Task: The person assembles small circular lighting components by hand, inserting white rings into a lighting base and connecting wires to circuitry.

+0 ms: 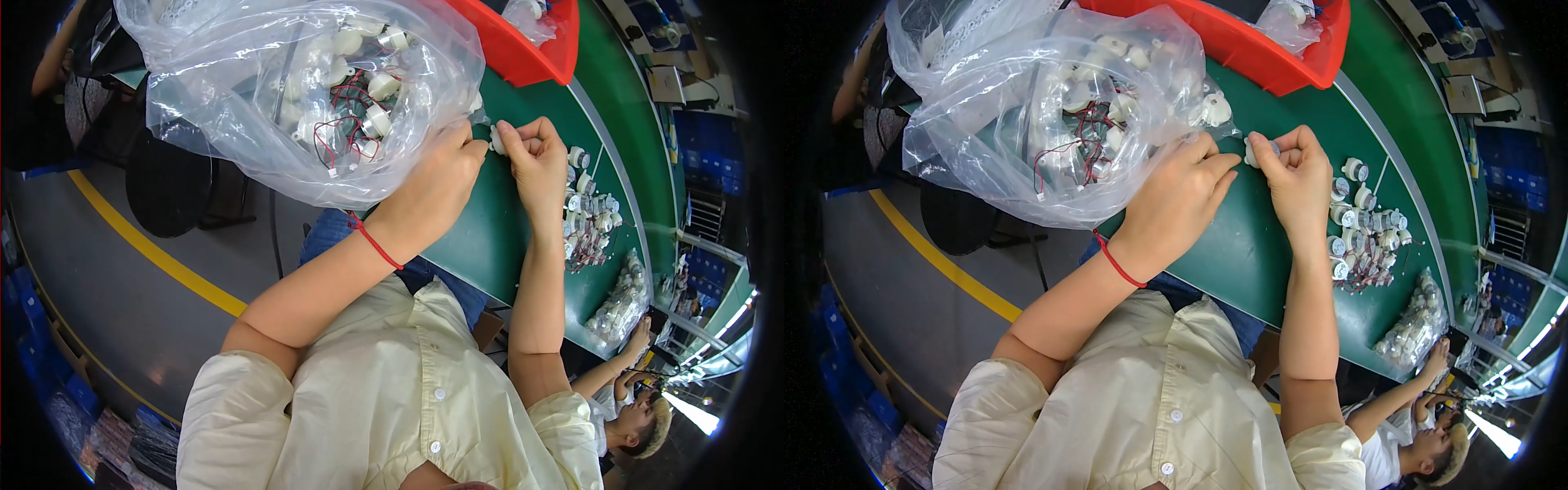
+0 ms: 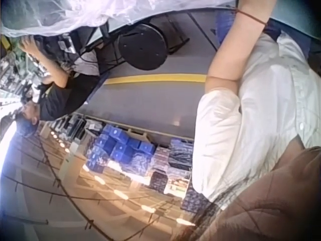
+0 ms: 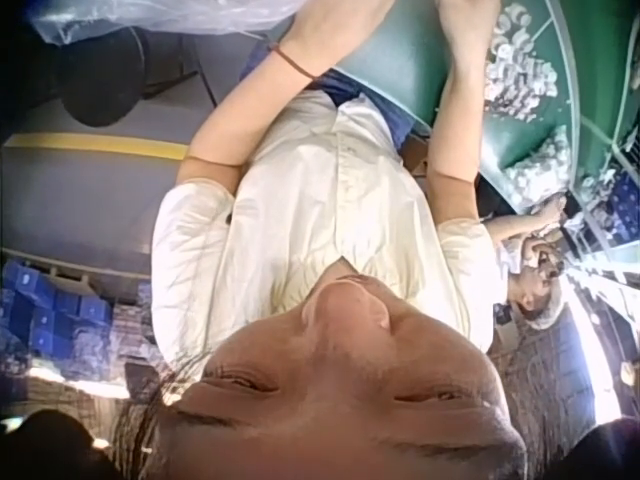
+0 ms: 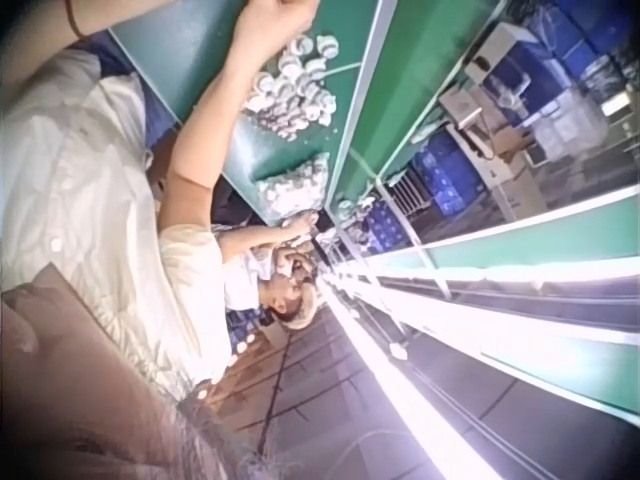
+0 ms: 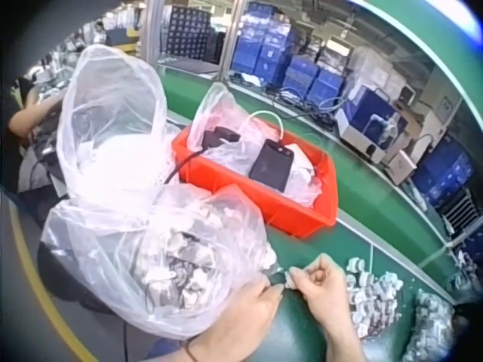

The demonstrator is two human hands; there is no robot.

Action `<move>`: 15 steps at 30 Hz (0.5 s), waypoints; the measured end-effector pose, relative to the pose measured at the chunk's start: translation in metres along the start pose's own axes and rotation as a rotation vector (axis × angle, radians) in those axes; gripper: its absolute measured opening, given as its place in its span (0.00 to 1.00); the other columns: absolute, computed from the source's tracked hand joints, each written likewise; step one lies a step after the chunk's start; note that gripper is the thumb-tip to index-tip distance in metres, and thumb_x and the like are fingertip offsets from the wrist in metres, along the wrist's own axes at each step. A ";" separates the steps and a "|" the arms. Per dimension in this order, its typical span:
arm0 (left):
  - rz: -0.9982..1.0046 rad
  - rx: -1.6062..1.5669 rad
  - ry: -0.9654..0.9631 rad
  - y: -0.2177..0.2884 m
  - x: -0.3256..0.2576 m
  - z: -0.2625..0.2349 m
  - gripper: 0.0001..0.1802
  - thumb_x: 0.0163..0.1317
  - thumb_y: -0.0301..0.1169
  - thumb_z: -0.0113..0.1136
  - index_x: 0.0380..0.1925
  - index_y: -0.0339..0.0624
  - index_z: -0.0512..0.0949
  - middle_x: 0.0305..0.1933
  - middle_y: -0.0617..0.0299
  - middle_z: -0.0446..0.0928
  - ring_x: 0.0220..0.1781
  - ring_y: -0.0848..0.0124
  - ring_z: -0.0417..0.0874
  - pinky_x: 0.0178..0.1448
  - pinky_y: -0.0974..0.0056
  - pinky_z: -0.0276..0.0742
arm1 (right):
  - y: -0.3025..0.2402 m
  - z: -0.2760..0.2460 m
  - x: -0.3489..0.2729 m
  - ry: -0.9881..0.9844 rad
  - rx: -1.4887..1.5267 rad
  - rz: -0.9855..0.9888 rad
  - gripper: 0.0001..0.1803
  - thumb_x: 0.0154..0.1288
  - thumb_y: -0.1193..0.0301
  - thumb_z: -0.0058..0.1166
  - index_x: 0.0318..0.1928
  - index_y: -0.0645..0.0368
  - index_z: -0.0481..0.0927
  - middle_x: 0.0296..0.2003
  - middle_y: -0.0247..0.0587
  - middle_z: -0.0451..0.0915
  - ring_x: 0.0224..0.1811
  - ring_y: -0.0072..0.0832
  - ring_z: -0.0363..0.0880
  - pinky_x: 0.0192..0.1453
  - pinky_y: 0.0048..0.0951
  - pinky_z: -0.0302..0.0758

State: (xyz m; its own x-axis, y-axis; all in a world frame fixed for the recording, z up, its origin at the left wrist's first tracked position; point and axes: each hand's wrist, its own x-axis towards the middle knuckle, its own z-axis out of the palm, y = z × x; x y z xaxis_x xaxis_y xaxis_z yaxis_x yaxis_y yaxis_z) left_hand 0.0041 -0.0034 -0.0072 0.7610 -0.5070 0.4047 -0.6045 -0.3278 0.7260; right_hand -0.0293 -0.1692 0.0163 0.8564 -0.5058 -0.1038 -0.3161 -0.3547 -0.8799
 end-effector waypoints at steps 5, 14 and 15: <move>-0.015 -0.022 -0.002 0.000 0.000 -0.002 0.08 0.55 0.23 0.64 0.36 0.36 0.83 0.34 0.55 0.74 0.40 0.56 0.77 0.45 0.55 0.74 | -0.009 0.011 -0.012 0.172 -0.452 -0.228 0.19 0.60 0.66 0.67 0.29 0.61 0.68 0.12 0.36 0.68 0.13 0.17 0.62 0.17 0.25 0.58; -0.100 -0.189 0.042 0.003 0.004 -0.007 0.11 0.57 0.22 0.61 0.41 0.38 0.81 0.35 0.54 0.75 0.40 0.57 0.78 0.45 0.57 0.74 | -0.007 0.020 -0.017 0.218 -0.536 -0.434 0.17 0.62 0.69 0.64 0.33 0.61 0.66 0.18 0.49 0.74 0.17 0.41 0.77 0.20 0.36 0.69; -0.123 -0.227 0.064 0.003 0.007 -0.011 0.14 0.58 0.22 0.60 0.45 0.39 0.79 0.36 0.56 0.75 0.40 0.60 0.79 0.45 0.58 0.75 | -0.008 0.016 -0.019 0.171 -0.506 -0.373 0.18 0.62 0.69 0.64 0.32 0.62 0.66 0.18 0.49 0.75 0.16 0.41 0.76 0.19 0.37 0.70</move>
State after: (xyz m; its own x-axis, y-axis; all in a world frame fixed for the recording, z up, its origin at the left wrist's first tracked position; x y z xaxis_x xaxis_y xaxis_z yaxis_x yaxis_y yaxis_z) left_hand 0.0106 0.0006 0.0036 0.8432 -0.4209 0.3344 -0.4436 -0.1934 0.8751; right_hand -0.0364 -0.1439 0.0174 0.8820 -0.3805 0.2780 -0.1996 -0.8360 -0.5112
